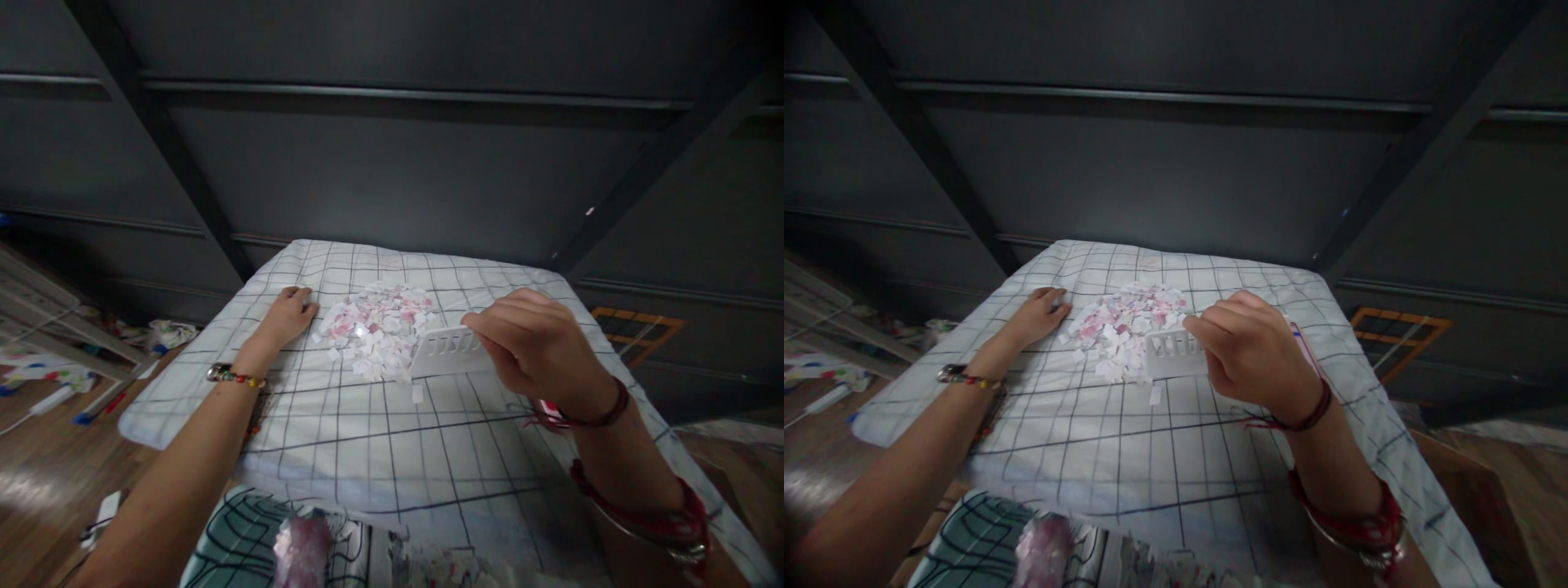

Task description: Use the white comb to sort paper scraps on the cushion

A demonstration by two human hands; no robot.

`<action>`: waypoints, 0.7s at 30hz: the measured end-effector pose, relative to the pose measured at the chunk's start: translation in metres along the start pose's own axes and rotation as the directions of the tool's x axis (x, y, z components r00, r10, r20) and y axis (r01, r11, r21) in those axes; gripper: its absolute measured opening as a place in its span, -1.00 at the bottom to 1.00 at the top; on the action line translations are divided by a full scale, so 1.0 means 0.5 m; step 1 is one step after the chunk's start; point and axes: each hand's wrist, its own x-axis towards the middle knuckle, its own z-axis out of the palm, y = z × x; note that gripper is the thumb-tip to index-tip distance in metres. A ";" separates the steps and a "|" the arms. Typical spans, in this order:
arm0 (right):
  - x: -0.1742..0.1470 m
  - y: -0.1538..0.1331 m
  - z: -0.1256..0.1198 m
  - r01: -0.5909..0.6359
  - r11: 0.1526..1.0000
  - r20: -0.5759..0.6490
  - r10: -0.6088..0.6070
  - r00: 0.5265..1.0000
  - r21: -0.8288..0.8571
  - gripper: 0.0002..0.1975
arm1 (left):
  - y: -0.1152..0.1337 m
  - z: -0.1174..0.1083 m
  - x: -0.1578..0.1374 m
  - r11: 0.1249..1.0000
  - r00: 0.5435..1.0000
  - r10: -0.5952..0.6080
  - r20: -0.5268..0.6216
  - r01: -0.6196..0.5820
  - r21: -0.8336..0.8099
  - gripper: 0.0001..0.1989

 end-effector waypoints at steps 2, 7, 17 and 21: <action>-0.002 0.005 -0.004 0.000 1.000 0.014 0.000 1.000 0.014 -0.77 | -0.002 0.001 0.001 1.000 1.000 0.007 -0.012 -0.007 -0.006 -0.51; -0.005 0.008 -0.005 -0.033 0.999 0.026 0.032 0.999 0.039 -0.76 | -0.002 0.003 0.001 1.000 1.000 -0.001 -0.016 0.001 -0.003 -0.49; -0.014 0.014 -0.015 -0.083 0.993 -0.010 0.084 0.996 0.086 -0.77 | -0.008 0.004 0.002 1.000 1.000 0.011 -0.026 -0.011 -0.015 -0.51; -0.012 0.012 -0.009 -0.064 0.995 0.026 0.063 0.998 0.072 -0.76 | -0.007 0.005 0.003 1.000 0.999 0.018 -0.033 -0.019 -0.020 -0.52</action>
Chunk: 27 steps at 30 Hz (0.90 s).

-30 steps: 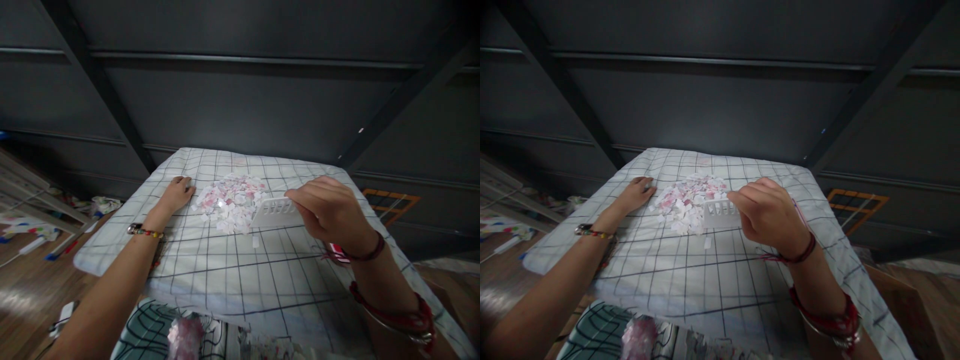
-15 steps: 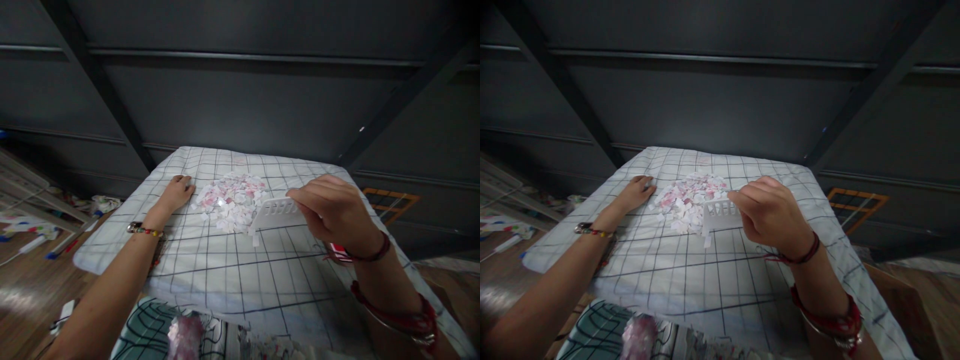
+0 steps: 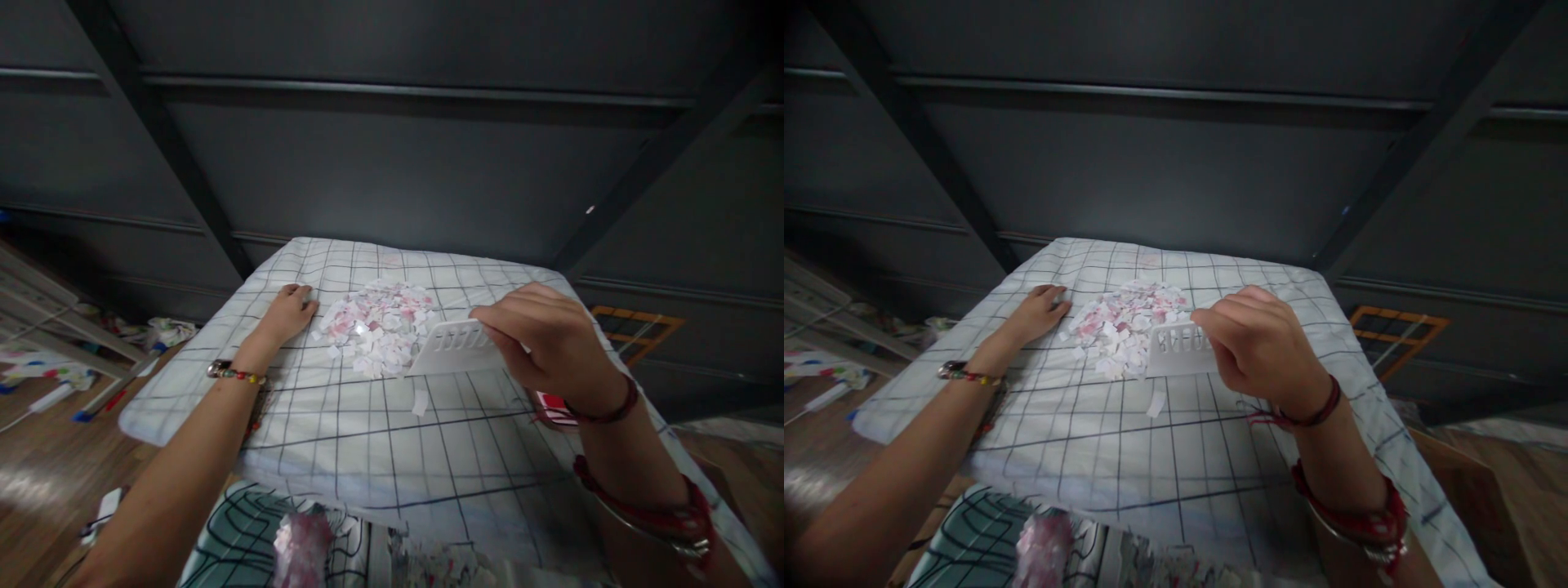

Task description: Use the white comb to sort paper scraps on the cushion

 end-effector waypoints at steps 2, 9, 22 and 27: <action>0.000 0.000 0.000 0.003 1.000 0.014 -0.002 1.000 -0.030 -0.77 | 0.002 -0.001 -0.001 1.000 1.000 0.003 0.004 -0.003 0.002 -0.51; -0.002 -0.002 -0.008 0.007 0.998 -0.005 -0.007 1.000 0.062 -0.78 | 0.001 -0.003 -0.001 1.000 1.000 0.002 -0.010 -0.002 -0.015 -0.54; 0.024 -0.050 0.027 0.096 0.992 -0.145 -0.084 0.986 0.078 -0.72 | 0.012 -0.009 -0.007 1.000 1.000 -0.019 0.013 0.019 -0.008 -0.51; 0.027 -0.058 0.031 0.102 0.993 -0.098 -0.096 0.991 0.062 -0.73 | 0.007 -0.007 -0.005 1.000 1.000 -0.004 0.006 0.004 -0.013 -0.53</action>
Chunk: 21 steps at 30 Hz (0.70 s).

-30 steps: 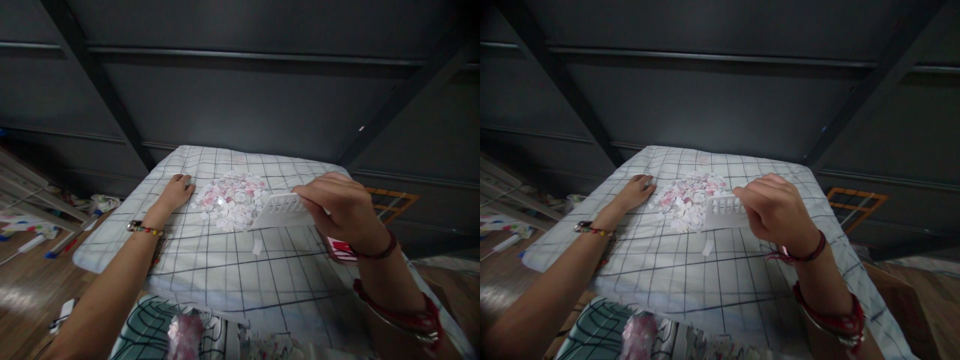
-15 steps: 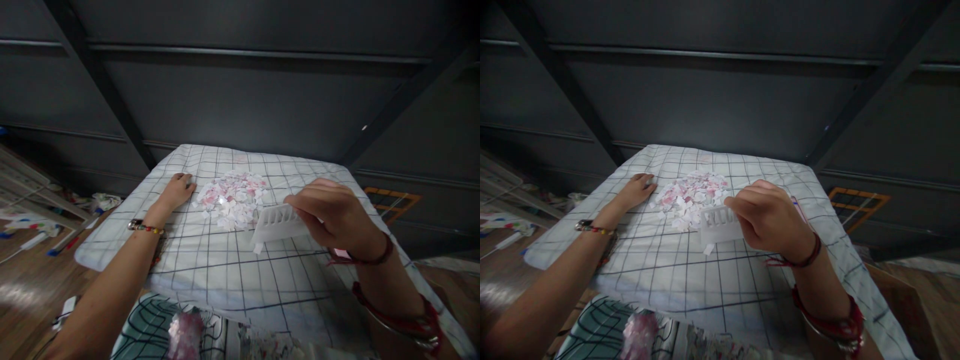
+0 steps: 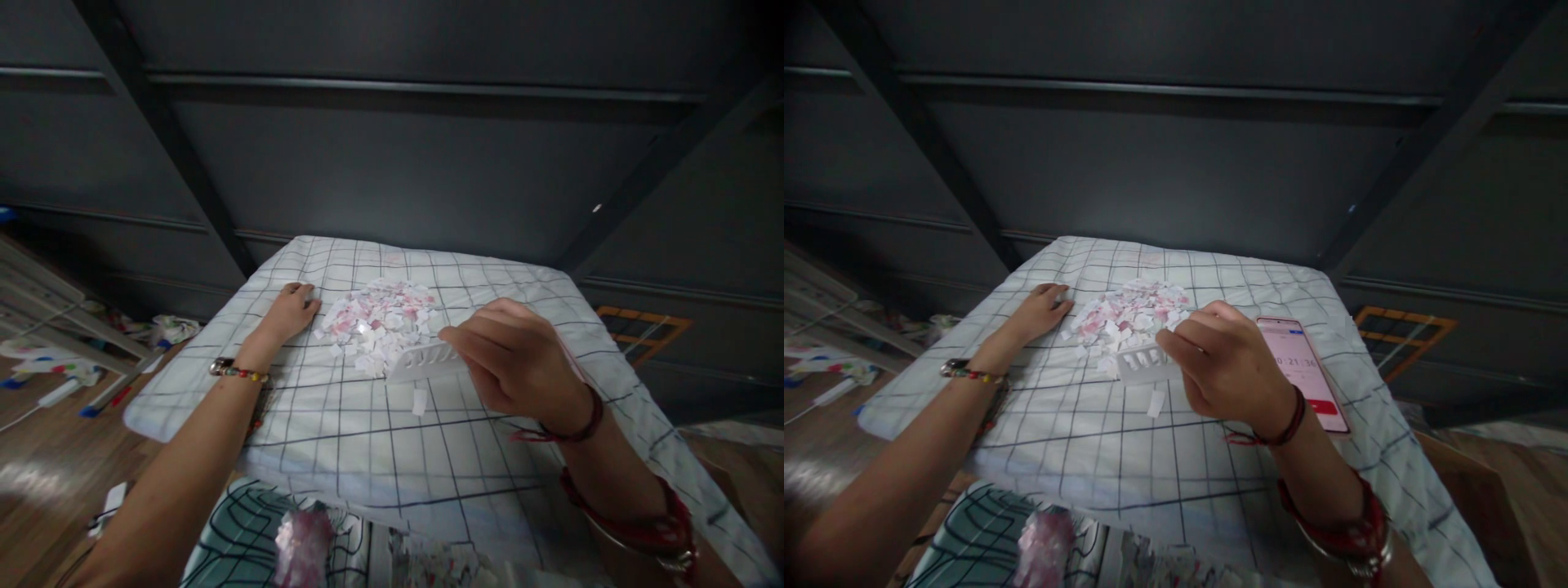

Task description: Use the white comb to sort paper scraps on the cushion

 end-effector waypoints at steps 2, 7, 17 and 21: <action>0.004 -0.010 0.008 0.016 1.000 0.004 -0.016 1.000 0.016 -0.73 | -0.002 0.001 0.002 1.000 1.000 -0.001 0.010 0.001 0.006 -0.52; 0.012 -0.032 0.027 0.004 0.999 -0.085 -0.002 0.996 0.033 -0.71 | 0.001 -0.001 0.002 1.000 1.000 -0.010 0.020 0.010 0.019 -0.52; 0.010 -0.028 0.020 0.036 0.999 -0.078 -0.034 0.996 0.025 -0.68 | 0.016 -0.011 -0.003 0.999 0.999 -0.017 0.030 0.016 0.045 -0.51; 0.010 -0.029 0.012 0.071 0.997 -0.069 -0.072 0.995 -0.012 -0.69 | 0.010 -0.009 -0.002 0.999 1.000 0.017 -0.009 -0.017 0.028 -0.56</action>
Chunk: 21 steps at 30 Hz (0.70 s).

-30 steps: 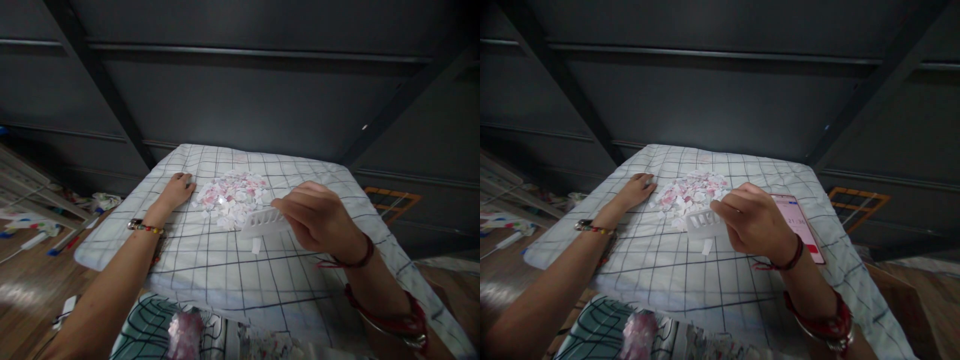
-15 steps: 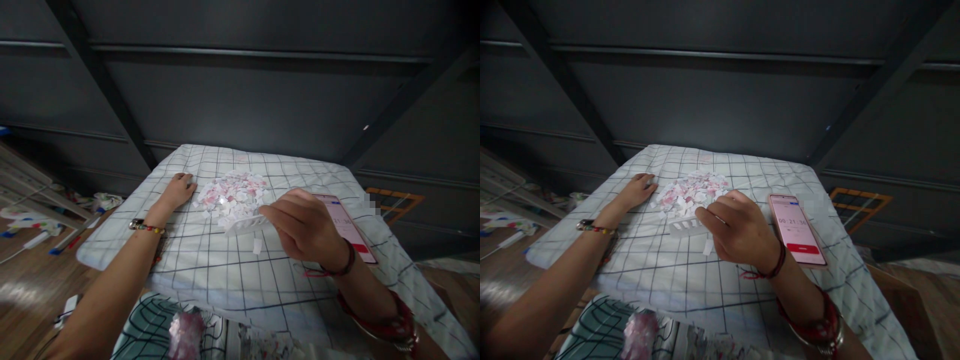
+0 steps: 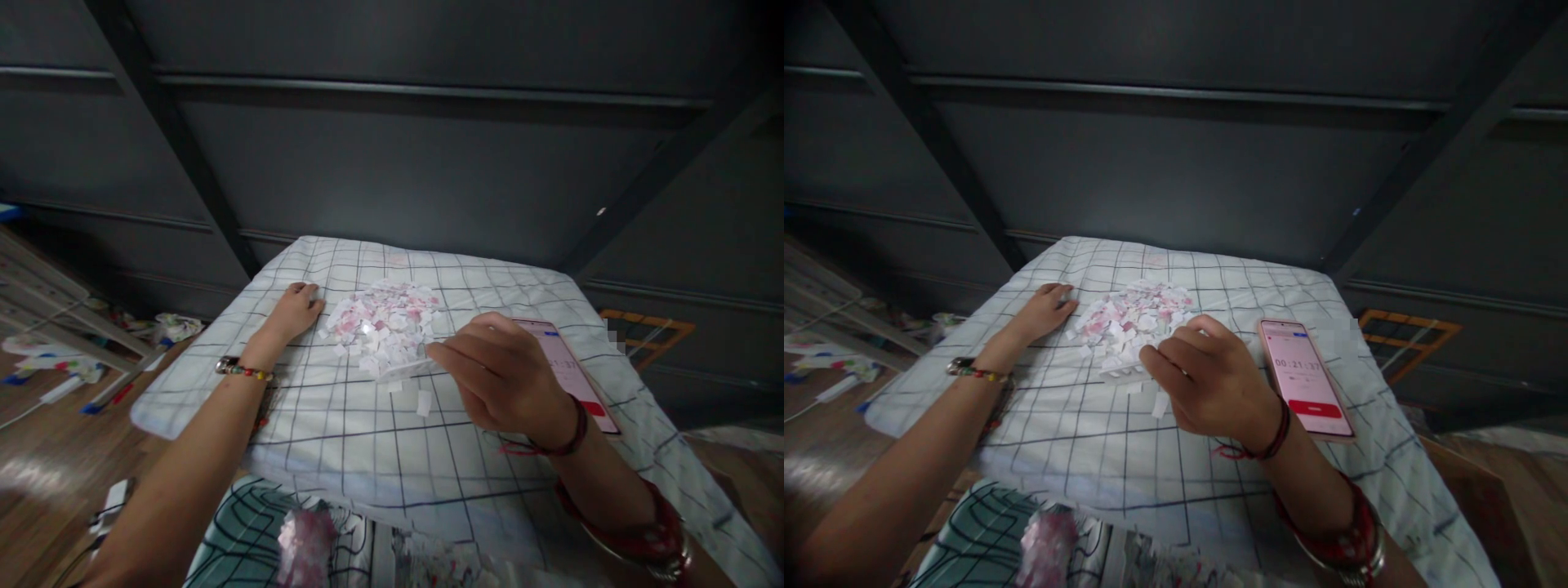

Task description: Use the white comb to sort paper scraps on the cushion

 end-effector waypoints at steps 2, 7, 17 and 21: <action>-0.001 0.006 -0.010 0.006 1.000 0.011 -0.006 1.000 0.000 -0.70 | -0.003 0.001 0.000 1.000 1.000 0.005 0.004 -0.005 -0.002 -0.56; -0.010 0.029 -0.036 -0.013 0.999 0.063 0.015 0.998 -0.033 -0.75 | -0.007 0.004 0.001 1.000 1.000 0.005 0.008 -0.004 -0.004 -0.55; -0.021 0.042 -0.030 -0.039 0.999 0.093 0.042 0.995 -0.030 -0.74 | -0.006 0.006 0.000 1.000 1.000 -0.009 0.030 0.008 0.018 -0.50; -0.029 0.055 -0.046 -0.061 0.997 0.111 0.066 0.992 -0.044 -0.78 | -0.011 0.010 0.004 1.000 1.000 0.004 0.015 -0.004 0.006 -0.52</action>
